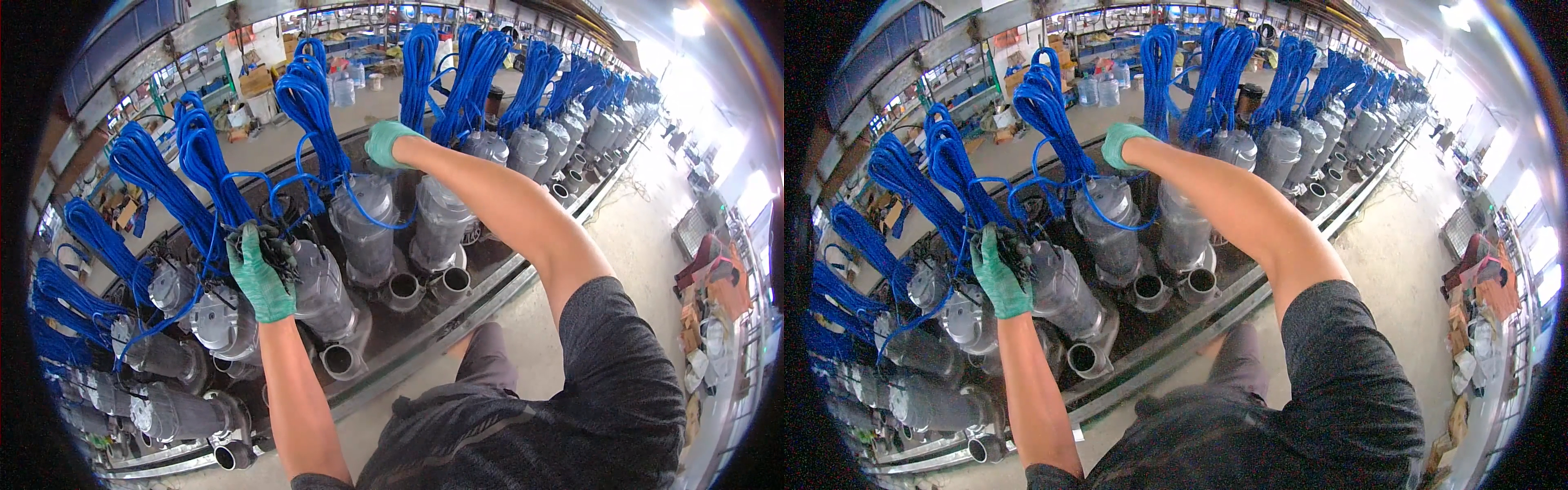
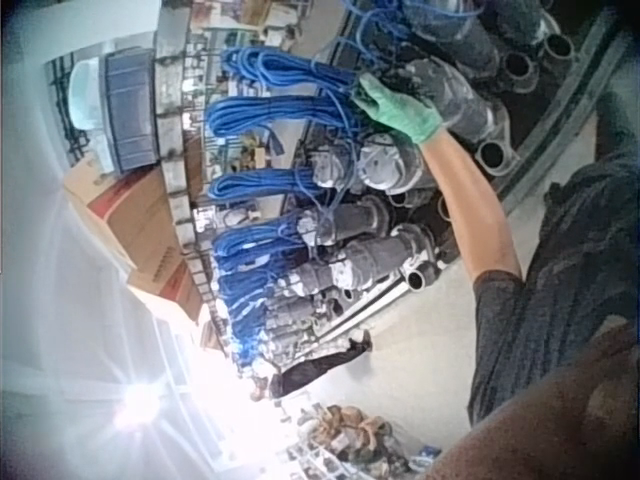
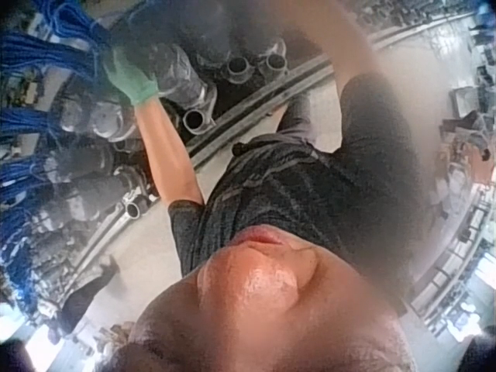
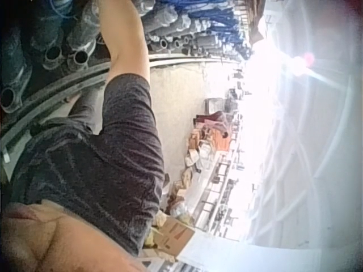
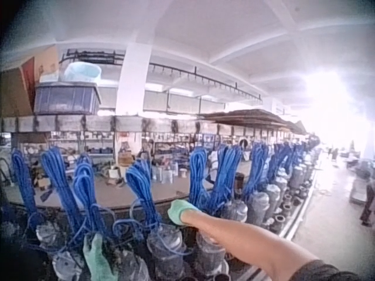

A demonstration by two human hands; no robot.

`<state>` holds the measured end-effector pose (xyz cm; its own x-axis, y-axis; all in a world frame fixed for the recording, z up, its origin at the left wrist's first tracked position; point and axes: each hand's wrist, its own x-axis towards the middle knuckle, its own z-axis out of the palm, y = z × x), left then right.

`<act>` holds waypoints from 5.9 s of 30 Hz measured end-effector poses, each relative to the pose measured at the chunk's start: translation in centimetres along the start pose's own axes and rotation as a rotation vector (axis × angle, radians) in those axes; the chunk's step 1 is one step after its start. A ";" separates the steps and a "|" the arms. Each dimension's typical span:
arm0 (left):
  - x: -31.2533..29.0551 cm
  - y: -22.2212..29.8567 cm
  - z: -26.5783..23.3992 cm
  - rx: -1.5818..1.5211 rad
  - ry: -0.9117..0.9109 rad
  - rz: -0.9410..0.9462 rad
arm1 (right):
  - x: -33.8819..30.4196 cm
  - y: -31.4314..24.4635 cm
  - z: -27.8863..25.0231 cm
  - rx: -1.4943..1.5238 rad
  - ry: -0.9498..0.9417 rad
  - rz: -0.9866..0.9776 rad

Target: The person picks up small metal components from a box on the floor and moves to a row of industrial pump housings on a workbench. The person installs the components onto each housing while attaching a blue wire to them by hand.

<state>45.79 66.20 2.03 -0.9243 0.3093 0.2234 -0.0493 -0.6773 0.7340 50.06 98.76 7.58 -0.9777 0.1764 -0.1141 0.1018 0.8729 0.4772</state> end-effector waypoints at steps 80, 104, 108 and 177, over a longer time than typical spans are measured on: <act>1.6 -1.4 -2.1 0.146 0.036 -0.131 | -3.5 -5.4 1.7 0.817 0.546 0.718; 0.1 -0.1 0.2 0.029 0.021 0.001 | -7.3 -1.8 -0.5 0.872 0.243 0.369; -0.1 0.1 0.4 0.012 0.008 -0.008 | -7.8 2.3 2.6 1.263 0.240 0.079; -0.3 -0.4 0.3 0.036 0.036 -0.007 | -3.5 -7.7 3.5 0.795 0.632 0.823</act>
<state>46.22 66.56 1.84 -0.9372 0.2892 0.1950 -0.0428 -0.6503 0.7584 53.39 92.99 1.25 -0.4719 0.7306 0.4935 0.5749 0.6794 -0.4561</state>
